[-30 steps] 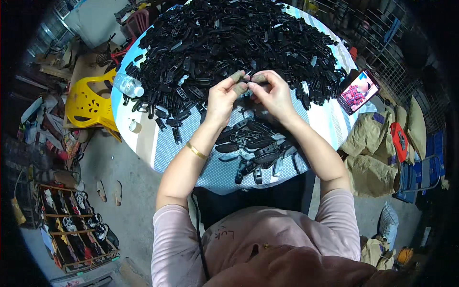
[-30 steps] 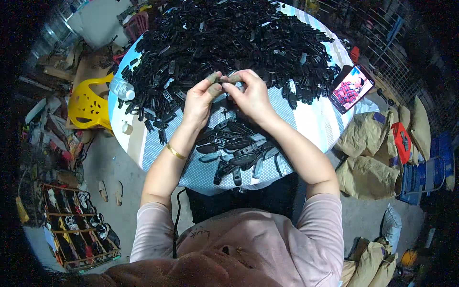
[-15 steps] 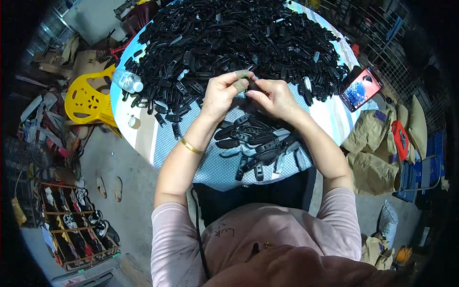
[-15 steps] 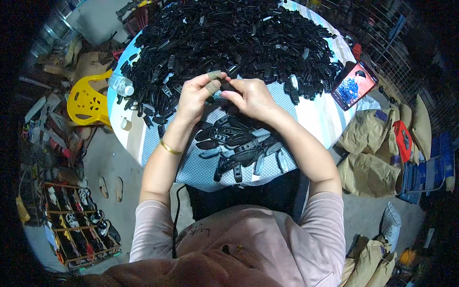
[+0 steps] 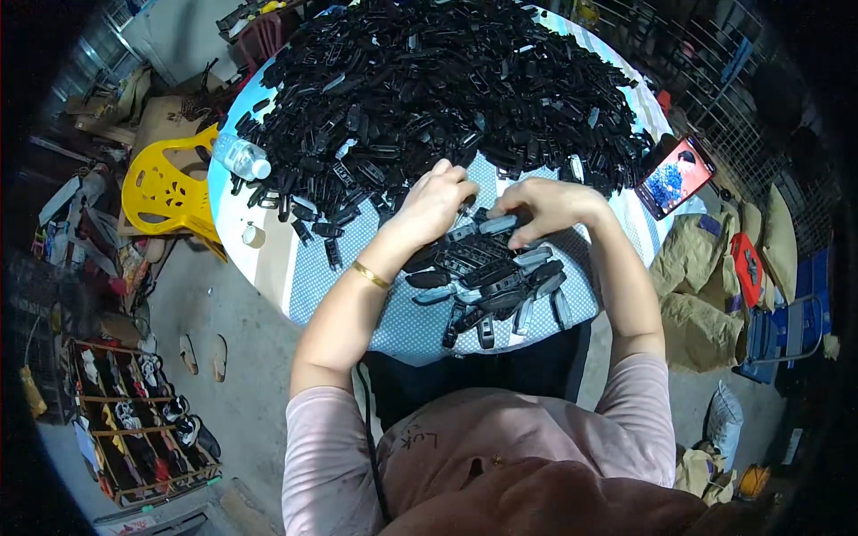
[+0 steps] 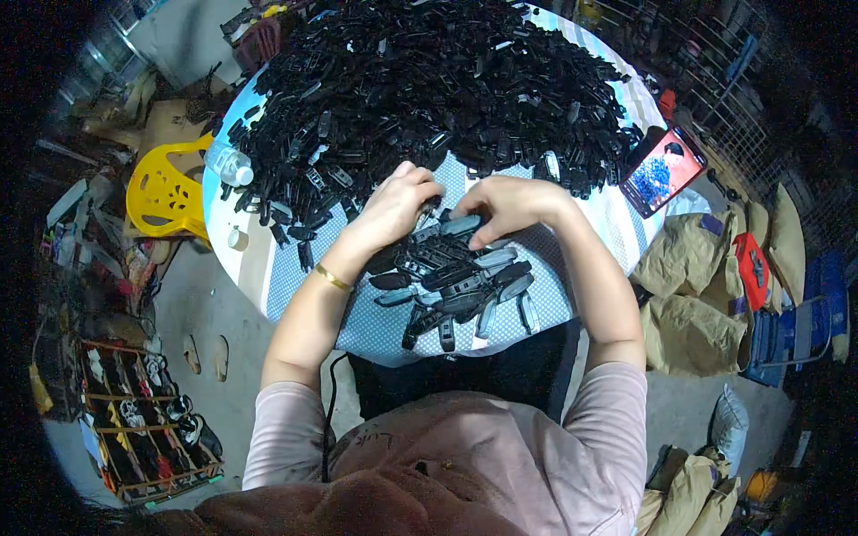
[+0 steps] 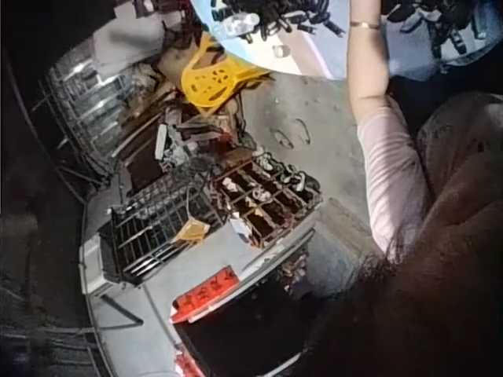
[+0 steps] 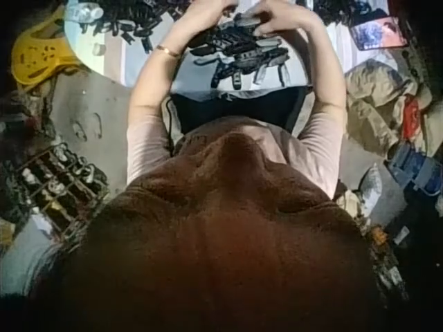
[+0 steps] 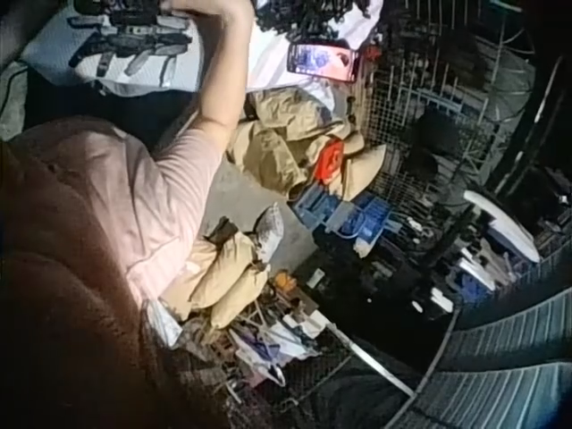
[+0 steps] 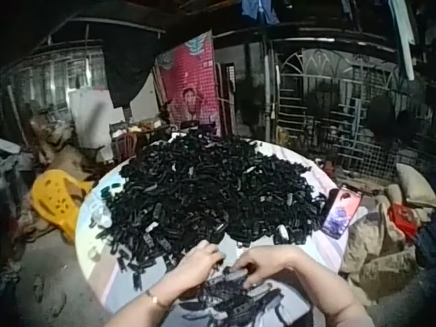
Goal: Inspecting and assembling small black plastic clip components from a large pile on a table.
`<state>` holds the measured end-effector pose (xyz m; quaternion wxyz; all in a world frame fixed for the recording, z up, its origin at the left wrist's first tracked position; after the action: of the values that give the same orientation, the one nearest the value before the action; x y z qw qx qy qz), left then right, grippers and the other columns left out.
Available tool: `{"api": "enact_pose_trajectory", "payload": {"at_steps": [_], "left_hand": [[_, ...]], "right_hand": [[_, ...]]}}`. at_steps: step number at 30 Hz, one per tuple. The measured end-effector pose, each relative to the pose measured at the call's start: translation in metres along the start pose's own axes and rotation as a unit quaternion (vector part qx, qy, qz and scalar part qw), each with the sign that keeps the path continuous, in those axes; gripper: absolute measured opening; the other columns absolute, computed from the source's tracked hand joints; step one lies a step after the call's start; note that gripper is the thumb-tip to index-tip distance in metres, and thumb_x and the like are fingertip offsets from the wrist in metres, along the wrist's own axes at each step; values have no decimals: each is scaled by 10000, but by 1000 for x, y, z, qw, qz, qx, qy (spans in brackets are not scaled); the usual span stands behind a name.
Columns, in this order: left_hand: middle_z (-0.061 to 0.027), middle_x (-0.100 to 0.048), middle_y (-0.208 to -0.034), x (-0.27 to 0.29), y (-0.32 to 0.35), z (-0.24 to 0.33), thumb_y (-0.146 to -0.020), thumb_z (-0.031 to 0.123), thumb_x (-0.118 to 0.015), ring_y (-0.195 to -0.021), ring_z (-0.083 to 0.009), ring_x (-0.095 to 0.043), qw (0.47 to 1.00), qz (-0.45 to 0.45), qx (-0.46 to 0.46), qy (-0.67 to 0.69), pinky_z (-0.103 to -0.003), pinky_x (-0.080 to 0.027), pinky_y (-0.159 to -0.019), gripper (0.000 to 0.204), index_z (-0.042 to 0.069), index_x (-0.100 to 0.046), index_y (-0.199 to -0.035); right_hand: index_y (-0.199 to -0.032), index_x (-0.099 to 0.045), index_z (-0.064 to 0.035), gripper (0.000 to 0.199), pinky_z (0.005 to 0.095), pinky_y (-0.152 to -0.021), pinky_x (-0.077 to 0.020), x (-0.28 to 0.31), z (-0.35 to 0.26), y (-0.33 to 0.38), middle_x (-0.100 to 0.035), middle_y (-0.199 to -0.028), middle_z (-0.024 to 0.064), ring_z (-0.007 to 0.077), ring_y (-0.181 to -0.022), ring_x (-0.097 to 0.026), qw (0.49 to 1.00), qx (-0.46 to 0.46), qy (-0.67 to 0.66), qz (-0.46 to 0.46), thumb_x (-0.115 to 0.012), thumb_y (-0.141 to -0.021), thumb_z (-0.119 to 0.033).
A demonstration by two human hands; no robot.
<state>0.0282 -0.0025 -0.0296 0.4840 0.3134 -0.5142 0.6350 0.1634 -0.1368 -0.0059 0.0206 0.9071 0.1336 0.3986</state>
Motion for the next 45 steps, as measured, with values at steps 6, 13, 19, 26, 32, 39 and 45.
{"api": "enact_pose_trajectory", "payload": {"at_steps": [6, 13, 19, 26, 32, 39, 45], "left_hand": [[-84, -609, -861, 8, -3, -2, -695, 100, -697, -751, -220, -578, 987, 138, 63, 61, -310, -480, -710, 260, 21, -603, -924], [-13, -593, -734, 8, -4, -17, -857, 144, -587, -606, -78, -568, 790, 120, 283, 531, -174, -452, -512, 254, 6, -568, -1069], [-115, -573, -969, 9, -4, -20, -920, 88, -458, -826, -213, -630, 690, 163, 274, 650, -273, -550, -711, 290, -26, -461, -1188], [-85, -604, -963, 12, -4, -19, -867, 15, -520, -862, -153, -607, 672, 203, 241, 670, -249, -506, -758, 326, -30, -488, -1188], [-46, -624, -1005, 10, -2, -22, -810, 4, -599, -860, -91, -581, 736, 239, 202, 601, -223, -463, -790, 344, -15, -552, -1151], [-23, -621, -969, 10, -1, -17, -830, 29, -588, -804, -75, -563, 749, 222, 218, 584, -204, -456, -745, 324, -17, -561, -1150], [-48, -616, -1013, 11, 1, -16, -880, 130, -567, -848, -94, -579, 677, 226, 219, 665, -218, -475, -757, 308, -15, -548, -1152]], "right_hand": [[-1011, -644, -32, 283, 258, -666, -482, 55, 15, -30, -646, -838, 47, 100, -722, -579, 952, -93, -96, 277, -659, -802, -222], [-1038, -625, -59, 338, 396, -788, -481, 93, 36, -120, -629, -969, 158, 320, -897, -605, 785, -61, 204, 581, -605, -796, -293], [-963, -670, -109, 267, 401, -794, -480, 104, 29, -130, -648, -931, 145, 300, -905, -611, 849, -166, 214, 453, -588, -794, -299], [-1112, -590, -53, 283, 305, -663, -484, 59, 9, -73, -644, -849, 75, 163, -703, -596, 854, 42, 65, 514, -496, -890, -202], [-1050, -536, -10, 198, 193, -494, -478, 6, -21, -50, -620, -809, 47, 83, -617, -596, 874, 9, -297, 384, -484, -922, -152], [-941, -549, -14, 117, 236, -480, -466, -5, -25, -51, -580, -757, 50, 128, -586, -597, 867, -23, -251, 430, -521, -890, -116], [-894, -563, 9, 174, 315, -591, -461, -15, -31, -56, -567, -823, 140, 257, -709, -588, 825, 53, 75, 558, -625, -791, -118]]}}
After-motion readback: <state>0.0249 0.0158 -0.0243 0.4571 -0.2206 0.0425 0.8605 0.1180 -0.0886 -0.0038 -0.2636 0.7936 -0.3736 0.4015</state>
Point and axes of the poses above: each hand's wrist, its own y-axis away from the middle knuckle, its own x-axis out of the back of the hand, z = x × y, the point moved 2 cm from there along -y, towards the middle knuckle
